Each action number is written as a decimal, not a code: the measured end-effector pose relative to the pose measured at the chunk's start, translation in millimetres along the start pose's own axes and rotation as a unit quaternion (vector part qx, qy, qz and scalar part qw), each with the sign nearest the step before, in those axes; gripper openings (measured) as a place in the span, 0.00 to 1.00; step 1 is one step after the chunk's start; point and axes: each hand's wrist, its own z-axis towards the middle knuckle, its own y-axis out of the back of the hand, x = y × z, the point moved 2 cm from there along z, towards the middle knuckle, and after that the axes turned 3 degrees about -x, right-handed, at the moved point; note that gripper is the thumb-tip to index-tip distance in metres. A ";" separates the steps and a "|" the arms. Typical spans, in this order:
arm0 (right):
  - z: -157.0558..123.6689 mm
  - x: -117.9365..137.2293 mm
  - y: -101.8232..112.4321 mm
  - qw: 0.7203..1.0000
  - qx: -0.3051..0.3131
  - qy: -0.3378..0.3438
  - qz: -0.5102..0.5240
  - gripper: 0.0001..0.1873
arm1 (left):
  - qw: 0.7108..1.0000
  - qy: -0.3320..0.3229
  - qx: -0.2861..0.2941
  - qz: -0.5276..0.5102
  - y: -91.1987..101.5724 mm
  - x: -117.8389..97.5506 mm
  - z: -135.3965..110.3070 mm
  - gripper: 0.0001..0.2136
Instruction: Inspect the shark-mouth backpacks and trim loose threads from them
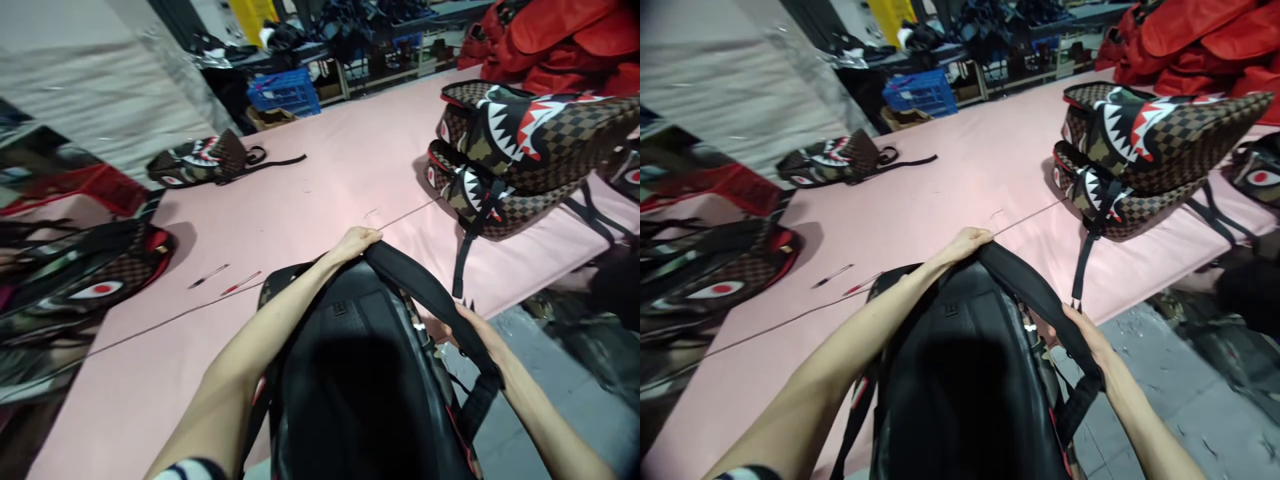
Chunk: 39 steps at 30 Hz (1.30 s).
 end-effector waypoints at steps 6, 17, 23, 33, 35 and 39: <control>-15.5 -16.9 6.6 0.999 -0.032 0.016 -0.040 0.15 | 0.913 0.043 -0.124 0.387 45.5 3.3 -131.7 0.36; -6.0 -24.1 13.3 0.985 -0.109 0.043 -0.130 0.18 | 0.922 0.265 -0.235 0.154 135.2 92.8 -149.8 0.09; 4.8 -27.4 19.8 0.964 -0.193 0.040 -0.177 0.20 | 0.944 0.255 -0.210 0.014 125.1 147.1 -125.7 0.11; 5.3 -28.5 24.7 0.950 -0.228 0.010 -0.212 0.20 | 0.942 0.238 -0.164 -0.171 128.7 156.4 -131.3 0.09; 7.1 -26.0 27.8 0.946 -0.240 0.007 -0.217 0.21 | 0.939 0.234 -0.153 -0.201 131.7 152.4 -134.5 0.08; 0.8 -17.3 28.8 0.930 -0.272 0.032 -0.246 0.23 | 0.929 0.225 -0.117 -0.271 140.8 145.4 -141.6 0.08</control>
